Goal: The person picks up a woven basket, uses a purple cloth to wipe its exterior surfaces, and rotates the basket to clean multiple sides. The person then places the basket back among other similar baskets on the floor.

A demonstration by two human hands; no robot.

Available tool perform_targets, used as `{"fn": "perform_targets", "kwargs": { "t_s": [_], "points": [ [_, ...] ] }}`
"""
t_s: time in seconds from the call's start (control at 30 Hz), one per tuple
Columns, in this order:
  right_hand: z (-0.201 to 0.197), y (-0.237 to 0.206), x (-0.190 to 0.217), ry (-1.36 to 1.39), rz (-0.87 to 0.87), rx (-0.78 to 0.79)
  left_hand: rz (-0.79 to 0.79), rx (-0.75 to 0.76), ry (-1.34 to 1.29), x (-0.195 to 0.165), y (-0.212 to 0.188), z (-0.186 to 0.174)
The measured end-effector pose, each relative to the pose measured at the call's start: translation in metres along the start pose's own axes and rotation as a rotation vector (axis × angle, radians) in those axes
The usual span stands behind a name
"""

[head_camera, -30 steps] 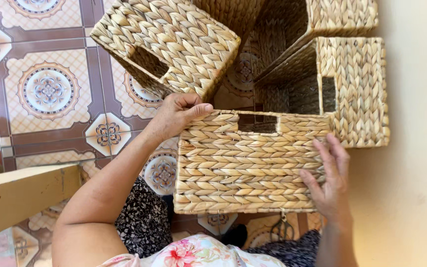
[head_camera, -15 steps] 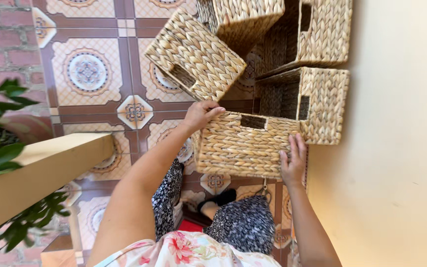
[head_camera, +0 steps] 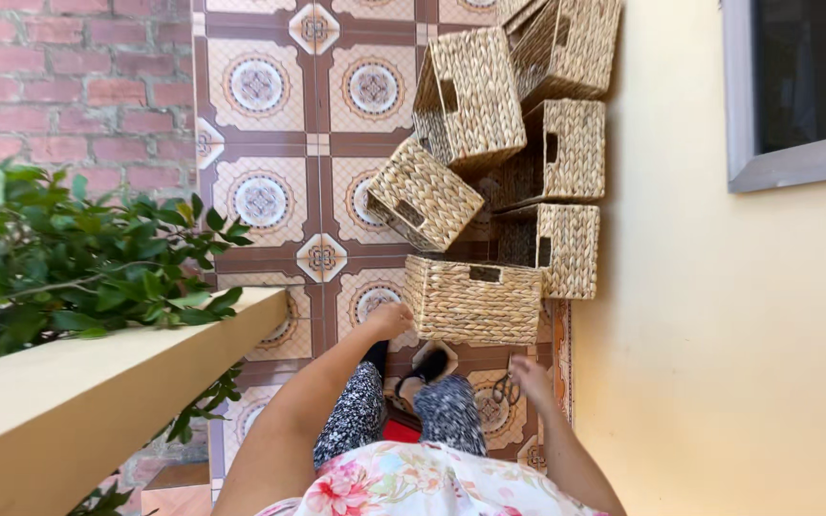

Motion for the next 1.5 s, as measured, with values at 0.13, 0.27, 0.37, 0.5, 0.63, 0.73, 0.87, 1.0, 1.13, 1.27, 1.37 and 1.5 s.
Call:
{"fn": "perform_targets", "kwargs": {
  "t_s": [0.13, 0.27, 0.37, 0.5, 0.63, 0.73, 0.87, 1.0, 1.13, 1.27, 1.37, 1.5],
  "points": [
    [0.016, -0.048, -0.035, 0.013, 0.106, 0.046, -0.077, -0.324, -0.248, 0.002, -0.039, -0.083],
    [0.014, -0.061, -0.028, 0.298, 0.127, 0.155, -0.212, -0.477, -0.655, 0.018, -0.060, -0.149],
    [-0.016, -0.055, 0.028, 0.229, -0.037, 0.072, -0.185, -0.664, -1.069, 0.029, -0.070, -0.200],
    [-0.048, -0.054, 0.137, 0.547, -0.117, -0.082, -0.029, -0.854, -1.179, 0.024, -0.071, -0.273],
    [-0.032, -0.051, 0.276, 0.366, -0.234, -0.157, -0.015, -0.732, -1.180, 0.001, -0.035, -0.314],
    [-0.003, -0.056, 0.369, 0.456, -0.438, -0.152, 0.070, -0.633, -1.213, -0.006, -0.015, -0.355],
    [0.026, -0.068, 0.483, 0.633, -0.620, -0.039, 0.082, -0.629, -1.216, 0.015, -0.001, -0.444],
    [0.052, -0.070, 0.559, 0.616, -0.646, 0.023, 0.012, -0.662, -1.172, 0.063, -0.012, -0.517],
    [0.056, -0.065, 0.626, 0.562, -0.712, 0.022, 0.004, -0.718, -1.191, 0.099, -0.012, -0.576],
    [0.069, -0.049, 0.700, 0.549, -0.726, 0.065, 0.074, -0.803, -1.069, 0.119, -0.009, -0.660],
    [0.078, -0.029, 0.759, 0.559, -0.726, 0.109, 0.155, -0.865, -0.795, 0.121, -0.002, -0.725],
    [0.088, -0.004, 0.837, 0.559, -0.803, 0.164, 0.216, -0.907, -0.771, 0.139, 0.016, -0.778]
  ]
}}
Point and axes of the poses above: each hand's wrist, its own y-axis towards the middle knuckle, its own z-axis out of the palm, x = y × z, the point moved 10 cm from there along y, towards the middle knuckle, and after that the axes turned 6 degrees about z, right-handed, at the moved point
